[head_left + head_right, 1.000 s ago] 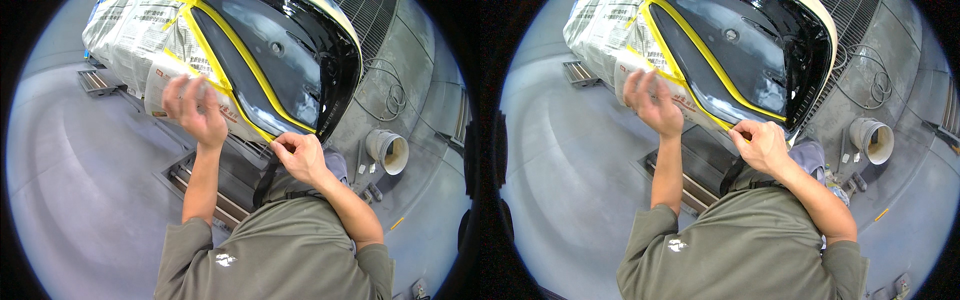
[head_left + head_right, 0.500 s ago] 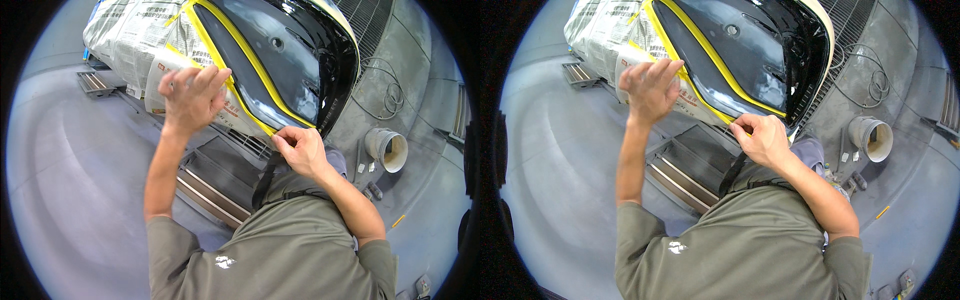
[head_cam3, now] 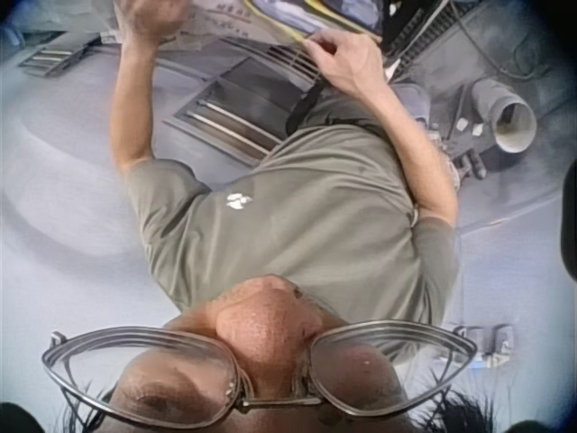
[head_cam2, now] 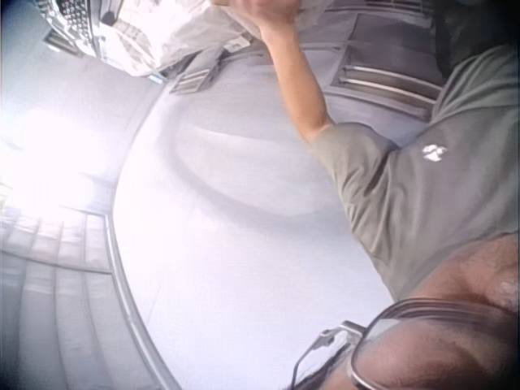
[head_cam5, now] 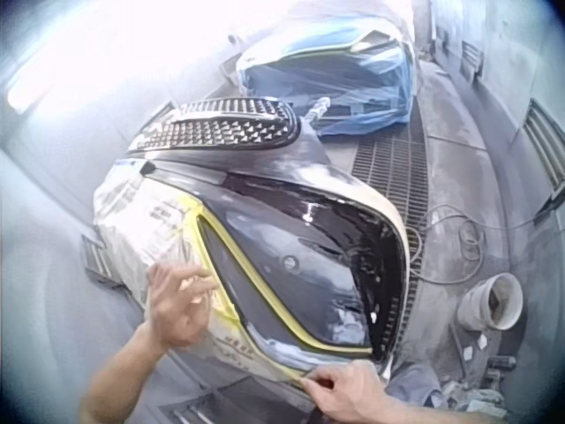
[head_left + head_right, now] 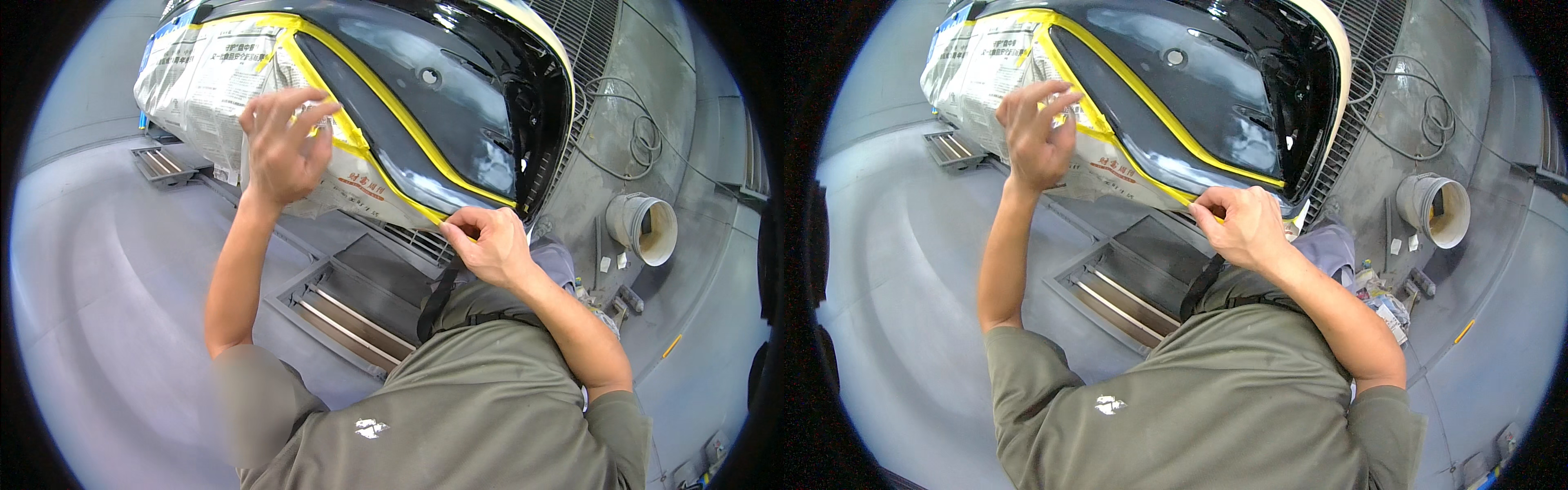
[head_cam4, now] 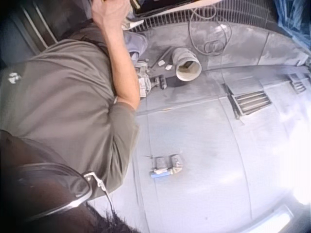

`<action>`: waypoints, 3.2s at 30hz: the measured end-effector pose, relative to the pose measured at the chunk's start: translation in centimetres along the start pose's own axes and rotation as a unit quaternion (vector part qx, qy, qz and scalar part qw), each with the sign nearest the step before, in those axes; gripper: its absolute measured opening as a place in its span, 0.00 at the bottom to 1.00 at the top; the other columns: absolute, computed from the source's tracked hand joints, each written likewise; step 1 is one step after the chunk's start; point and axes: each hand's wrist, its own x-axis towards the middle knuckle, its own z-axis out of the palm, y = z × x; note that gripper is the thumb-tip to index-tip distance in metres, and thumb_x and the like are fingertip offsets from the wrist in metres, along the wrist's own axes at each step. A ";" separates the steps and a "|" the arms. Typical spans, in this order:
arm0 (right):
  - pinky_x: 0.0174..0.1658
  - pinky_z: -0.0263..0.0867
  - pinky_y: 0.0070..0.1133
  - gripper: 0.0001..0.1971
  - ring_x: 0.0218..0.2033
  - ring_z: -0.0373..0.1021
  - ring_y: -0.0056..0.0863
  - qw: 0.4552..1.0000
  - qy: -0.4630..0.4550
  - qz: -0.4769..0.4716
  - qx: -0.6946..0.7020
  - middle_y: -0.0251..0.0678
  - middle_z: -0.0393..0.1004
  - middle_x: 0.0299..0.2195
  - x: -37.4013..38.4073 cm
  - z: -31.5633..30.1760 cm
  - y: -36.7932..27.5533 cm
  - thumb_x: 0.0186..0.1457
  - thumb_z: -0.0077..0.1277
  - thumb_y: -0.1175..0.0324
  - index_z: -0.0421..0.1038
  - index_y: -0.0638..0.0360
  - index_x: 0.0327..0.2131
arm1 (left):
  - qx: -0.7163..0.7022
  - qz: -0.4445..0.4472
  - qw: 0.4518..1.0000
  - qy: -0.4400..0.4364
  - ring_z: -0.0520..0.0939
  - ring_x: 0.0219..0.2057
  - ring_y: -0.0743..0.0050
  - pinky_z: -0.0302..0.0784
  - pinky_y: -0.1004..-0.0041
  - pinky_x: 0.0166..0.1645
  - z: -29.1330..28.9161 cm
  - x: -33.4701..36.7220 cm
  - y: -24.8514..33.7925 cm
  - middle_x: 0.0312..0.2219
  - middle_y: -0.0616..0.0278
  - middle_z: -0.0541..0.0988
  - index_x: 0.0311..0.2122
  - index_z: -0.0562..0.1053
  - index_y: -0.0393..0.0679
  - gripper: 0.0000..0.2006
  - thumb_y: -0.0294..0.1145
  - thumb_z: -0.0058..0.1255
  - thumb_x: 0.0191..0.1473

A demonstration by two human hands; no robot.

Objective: The person applies yellow masking tape along the edges of a car bumper and secures newspaper over the taped areas to protect them. The person uses a utility knife to trim excess tape and smooths the tape edges with fingers.

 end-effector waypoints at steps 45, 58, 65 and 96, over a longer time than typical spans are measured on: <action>0.51 0.60 0.31 0.15 0.20 0.68 0.26 0.952 -0.179 -0.245 -0.049 0.27 0.76 0.20 -7.1 -6.8 12.7 0.61 0.58 0.72 0.77 0.63 0.51 | 0.110 -0.097 0.974 0.170 0.74 0.57 0.61 0.68 0.65 0.61 8.9 -10.5 12.9 0.54 0.71 0.77 0.53 0.80 0.62 0.27 0.38 0.57 0.43; 0.48 0.58 0.27 0.08 0.17 0.69 0.20 0.966 -0.183 -0.184 -0.007 0.25 0.78 0.17 -6.2 -7.3 14.7 0.64 0.55 0.73 0.79 0.60 0.45 | 0.110 -0.041 0.965 0.234 0.75 0.54 0.58 0.72 0.65 0.58 10.5 -10.2 12.9 0.52 0.65 0.77 0.48 0.83 0.58 0.22 0.40 0.55 0.44; 0.45 0.59 0.22 0.08 0.15 0.65 0.17 0.973 -0.172 -0.156 0.010 0.28 0.75 0.14 -5.6 -6.9 16.4 0.67 0.54 0.71 0.80 0.64 0.43 | 0.139 -0.005 0.968 0.210 0.73 0.55 0.55 0.73 0.64 0.59 10.6 -10.4 13.2 0.52 0.61 0.74 0.48 0.83 0.56 0.22 0.40 0.53 0.45; 0.40 0.58 0.24 0.03 0.17 0.67 0.22 0.972 -0.173 -0.156 0.015 0.26 0.76 0.15 -4.2 -7.0 17.4 0.64 0.58 0.71 0.81 0.56 0.39 | 0.148 0.029 0.973 0.176 0.76 0.46 0.65 0.74 0.66 0.51 9.5 -10.2 13.2 0.45 0.66 0.71 0.46 0.84 0.66 0.21 0.37 0.54 0.44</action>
